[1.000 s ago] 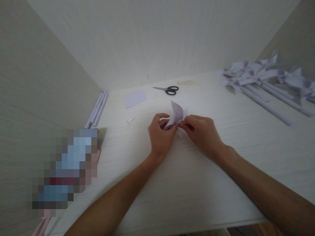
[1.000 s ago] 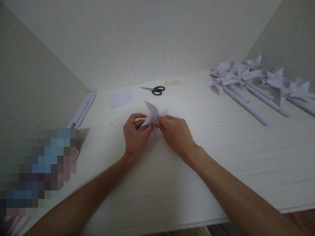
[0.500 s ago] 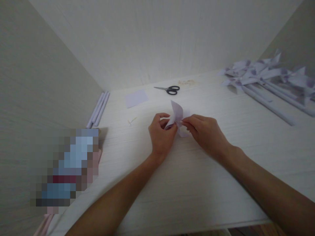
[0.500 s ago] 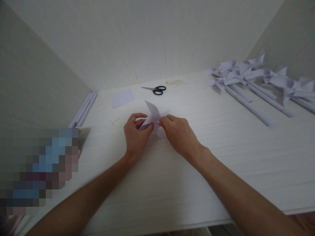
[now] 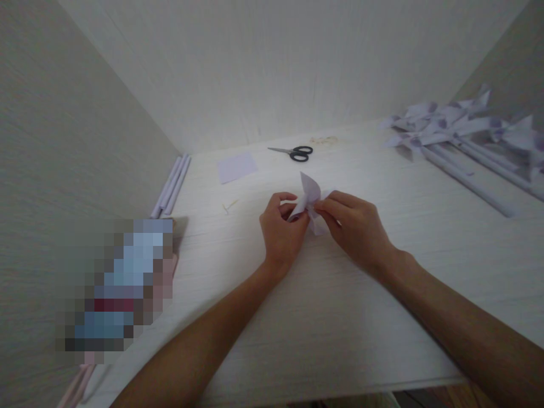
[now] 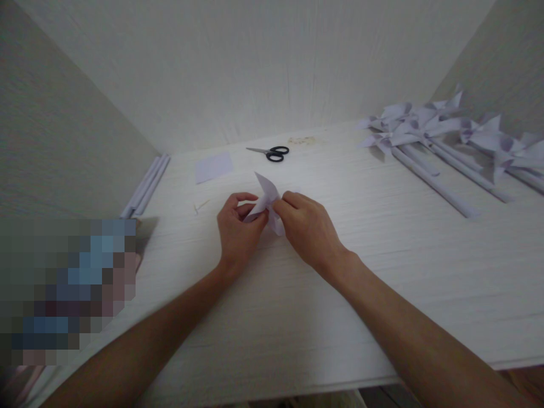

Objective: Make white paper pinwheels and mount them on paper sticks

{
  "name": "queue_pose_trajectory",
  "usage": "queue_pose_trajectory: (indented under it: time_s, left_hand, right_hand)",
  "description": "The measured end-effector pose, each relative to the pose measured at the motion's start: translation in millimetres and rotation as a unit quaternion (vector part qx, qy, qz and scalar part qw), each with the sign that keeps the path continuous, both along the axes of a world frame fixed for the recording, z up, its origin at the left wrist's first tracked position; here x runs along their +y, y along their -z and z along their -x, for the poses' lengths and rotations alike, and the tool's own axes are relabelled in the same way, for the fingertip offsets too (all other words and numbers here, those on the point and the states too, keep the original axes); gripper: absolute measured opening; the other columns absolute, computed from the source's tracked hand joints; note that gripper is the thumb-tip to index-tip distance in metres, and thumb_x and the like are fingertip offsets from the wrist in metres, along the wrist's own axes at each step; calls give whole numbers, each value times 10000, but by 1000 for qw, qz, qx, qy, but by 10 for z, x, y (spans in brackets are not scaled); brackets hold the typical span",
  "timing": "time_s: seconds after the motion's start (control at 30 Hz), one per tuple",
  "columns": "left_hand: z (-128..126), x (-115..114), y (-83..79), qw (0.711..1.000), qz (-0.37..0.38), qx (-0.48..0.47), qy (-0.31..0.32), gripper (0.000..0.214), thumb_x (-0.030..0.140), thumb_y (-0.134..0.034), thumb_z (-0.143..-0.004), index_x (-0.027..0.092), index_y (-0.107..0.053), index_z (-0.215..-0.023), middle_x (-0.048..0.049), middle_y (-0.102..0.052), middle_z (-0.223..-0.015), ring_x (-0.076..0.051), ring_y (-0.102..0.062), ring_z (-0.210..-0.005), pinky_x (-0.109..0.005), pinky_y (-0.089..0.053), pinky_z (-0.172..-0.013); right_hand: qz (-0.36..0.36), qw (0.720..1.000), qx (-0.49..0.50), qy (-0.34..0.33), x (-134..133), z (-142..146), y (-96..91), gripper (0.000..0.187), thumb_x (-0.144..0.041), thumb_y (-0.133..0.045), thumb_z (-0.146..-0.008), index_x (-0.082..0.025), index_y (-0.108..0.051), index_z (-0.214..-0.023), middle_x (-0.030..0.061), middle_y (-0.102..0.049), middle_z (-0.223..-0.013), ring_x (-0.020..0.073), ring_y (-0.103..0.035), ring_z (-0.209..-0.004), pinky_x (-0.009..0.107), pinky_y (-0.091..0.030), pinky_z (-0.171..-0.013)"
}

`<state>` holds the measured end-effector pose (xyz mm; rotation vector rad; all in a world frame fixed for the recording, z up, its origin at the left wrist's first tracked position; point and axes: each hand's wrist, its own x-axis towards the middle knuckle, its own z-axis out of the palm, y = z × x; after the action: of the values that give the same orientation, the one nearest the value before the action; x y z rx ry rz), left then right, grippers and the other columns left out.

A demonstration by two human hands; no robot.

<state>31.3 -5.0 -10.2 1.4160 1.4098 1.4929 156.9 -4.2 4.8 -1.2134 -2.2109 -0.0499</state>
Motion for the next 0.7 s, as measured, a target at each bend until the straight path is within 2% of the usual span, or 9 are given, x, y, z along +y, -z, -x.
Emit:
queue_pose_trajectory:
  time_s: [0.23,0.5,0.7]
  left_hand:
    - [-5,-1,-16,1000,5,3,-10,214,121,-564,-592,170,-484,-783,6,-629,-617,-95,-577,-518,-171,-418,-468]
    - [-13,-1,-10,1000,4,-4,2,222,120,-560,-596,174,-479,-796,4,-631,-632,-102,-586,-540,-177,-426,-478]
    - [-16,-4,-21,1000,2,8,-8,212,131,-563,-597,173,-479,-788,6,-630,-627,-99,-582,-529,-179,-425,-482]
  right_hand:
    - [23,999,-17,22,44,-9,41,215,-216,-425,-819,-131,-586,-704,47,-573,-650,129,-496,-570,238,-330,-525]
    - [20,1000,2,10,18,4,23,206,-170,-404,-815,-148,-586,-723,50,-572,-695,134,-502,-624,238,-334,-544]
    - [34,999,-19,16,31,15,39,211,-194,-408,-825,-128,-581,-724,52,-567,-671,131,-493,-588,240,-324,-533]
